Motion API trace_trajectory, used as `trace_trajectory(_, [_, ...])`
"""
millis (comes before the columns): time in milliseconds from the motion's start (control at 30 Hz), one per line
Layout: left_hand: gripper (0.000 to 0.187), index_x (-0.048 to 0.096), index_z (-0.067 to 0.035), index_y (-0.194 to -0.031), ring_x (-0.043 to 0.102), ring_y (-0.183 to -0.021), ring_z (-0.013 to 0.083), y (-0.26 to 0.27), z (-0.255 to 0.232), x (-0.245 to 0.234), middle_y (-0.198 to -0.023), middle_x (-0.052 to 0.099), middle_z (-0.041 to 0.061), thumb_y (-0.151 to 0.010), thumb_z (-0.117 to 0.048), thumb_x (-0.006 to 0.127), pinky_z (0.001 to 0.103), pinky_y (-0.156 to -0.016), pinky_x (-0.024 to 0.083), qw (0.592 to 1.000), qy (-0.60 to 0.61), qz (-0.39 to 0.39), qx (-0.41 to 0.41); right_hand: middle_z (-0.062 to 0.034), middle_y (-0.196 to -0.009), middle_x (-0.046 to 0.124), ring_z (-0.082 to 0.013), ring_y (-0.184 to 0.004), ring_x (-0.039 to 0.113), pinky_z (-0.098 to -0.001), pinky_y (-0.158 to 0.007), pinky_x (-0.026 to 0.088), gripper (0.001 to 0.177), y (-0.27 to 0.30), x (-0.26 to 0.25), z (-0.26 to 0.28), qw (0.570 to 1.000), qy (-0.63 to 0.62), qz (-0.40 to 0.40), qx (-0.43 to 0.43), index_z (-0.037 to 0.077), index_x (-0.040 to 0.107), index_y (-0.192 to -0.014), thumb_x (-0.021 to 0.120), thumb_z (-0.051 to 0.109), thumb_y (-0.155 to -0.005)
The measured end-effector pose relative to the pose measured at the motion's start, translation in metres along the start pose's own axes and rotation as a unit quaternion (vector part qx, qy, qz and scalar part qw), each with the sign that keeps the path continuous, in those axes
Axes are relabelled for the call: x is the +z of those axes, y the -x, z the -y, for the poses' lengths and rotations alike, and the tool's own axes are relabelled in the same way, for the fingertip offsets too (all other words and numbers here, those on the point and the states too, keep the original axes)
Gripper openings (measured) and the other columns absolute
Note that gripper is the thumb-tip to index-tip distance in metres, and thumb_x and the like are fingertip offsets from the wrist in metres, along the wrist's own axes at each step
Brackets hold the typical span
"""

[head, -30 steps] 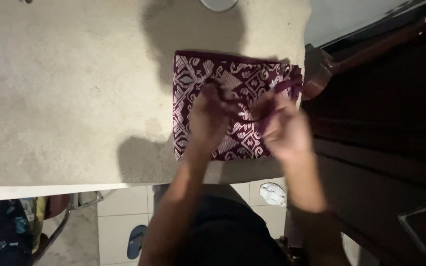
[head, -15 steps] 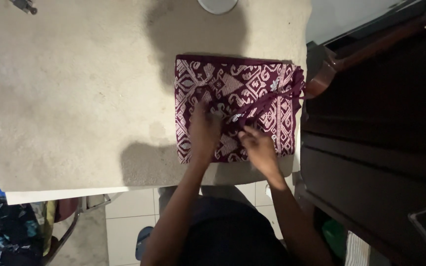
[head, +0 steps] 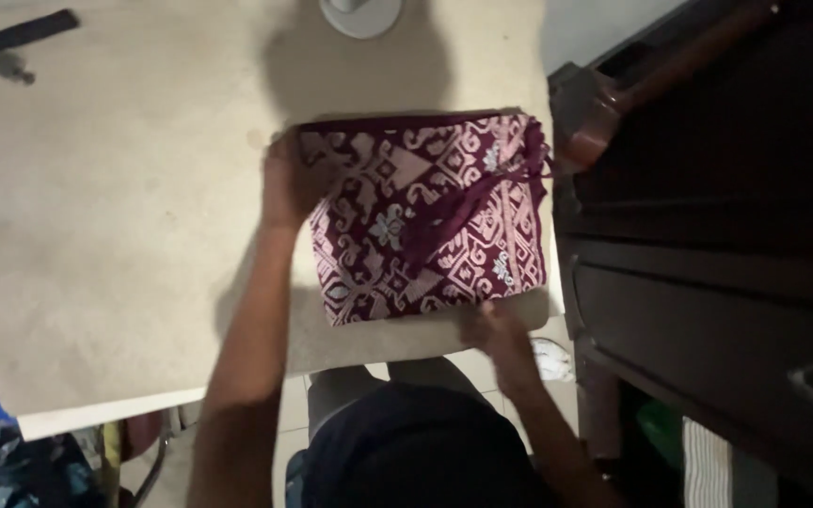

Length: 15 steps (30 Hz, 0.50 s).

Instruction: Folding various garments including a patterned cloth and a black floral dress on a table.

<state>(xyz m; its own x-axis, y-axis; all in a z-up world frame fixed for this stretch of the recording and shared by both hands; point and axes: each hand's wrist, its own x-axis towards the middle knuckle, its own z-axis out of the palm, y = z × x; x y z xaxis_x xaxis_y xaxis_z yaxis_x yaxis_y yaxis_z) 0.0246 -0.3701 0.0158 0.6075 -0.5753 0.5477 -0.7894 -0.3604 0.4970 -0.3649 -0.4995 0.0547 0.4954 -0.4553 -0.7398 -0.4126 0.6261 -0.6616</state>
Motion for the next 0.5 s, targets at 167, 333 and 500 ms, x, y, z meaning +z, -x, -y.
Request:
trace_trajectory(167, [0.031, 0.064, 0.000, -0.106, 0.060, -0.082, 0.0280, 0.028, 0.074, 0.060, -0.086, 0.062, 0.018, -0.099, -0.025, 0.081, 0.037, -0.087, 0.058, 0.933, 0.162, 0.210, -0.244, -0.0222, -0.129, 0.069, -0.0363, -0.122, 0.064, -0.0464, -0.103, 0.053, 0.069, -0.007, 0.042, -0.049, 0.986, -0.115, 0.112, 0.052, -0.002, 0.054, -0.135, 0.055, 0.054, -0.095])
trace_trajectory(333, [0.050, 0.065, -0.001, -0.115, 0.070, -0.084, 0.0187, -0.014, 0.027, 0.011, -0.095, 0.074, 0.012, -0.087, -0.036, 0.088, 0.038, -0.074, 0.057, 0.924, 0.110, 0.203, -0.306, -0.0246, -0.134, 0.066, -0.0385, -0.130, 0.062, -0.0484, -0.108, 0.051, 0.069, -0.020, 0.131, -0.050, 0.974, -0.135, 0.092, 0.158, -0.003, 0.046, -0.141, 0.063, 0.047, -0.097])
trace_trajectory(500, [0.029, 0.068, 0.000, -0.112, 0.071, -0.075, 0.0150, 0.007, 0.064, 0.018, -0.088, 0.076, 0.016, -0.107, -0.028, 0.068, 0.031, -0.062, 0.056, 0.929, 0.176, 0.190, -0.264, -0.0215, -0.118, 0.069, -0.0369, -0.106, 0.065, -0.0522, -0.091, 0.054, 0.062, -0.031, 0.172, -0.072, 0.973, -0.158, -0.056, 0.161, 0.002, 0.057, -0.136, 0.070, 0.042, -0.091])
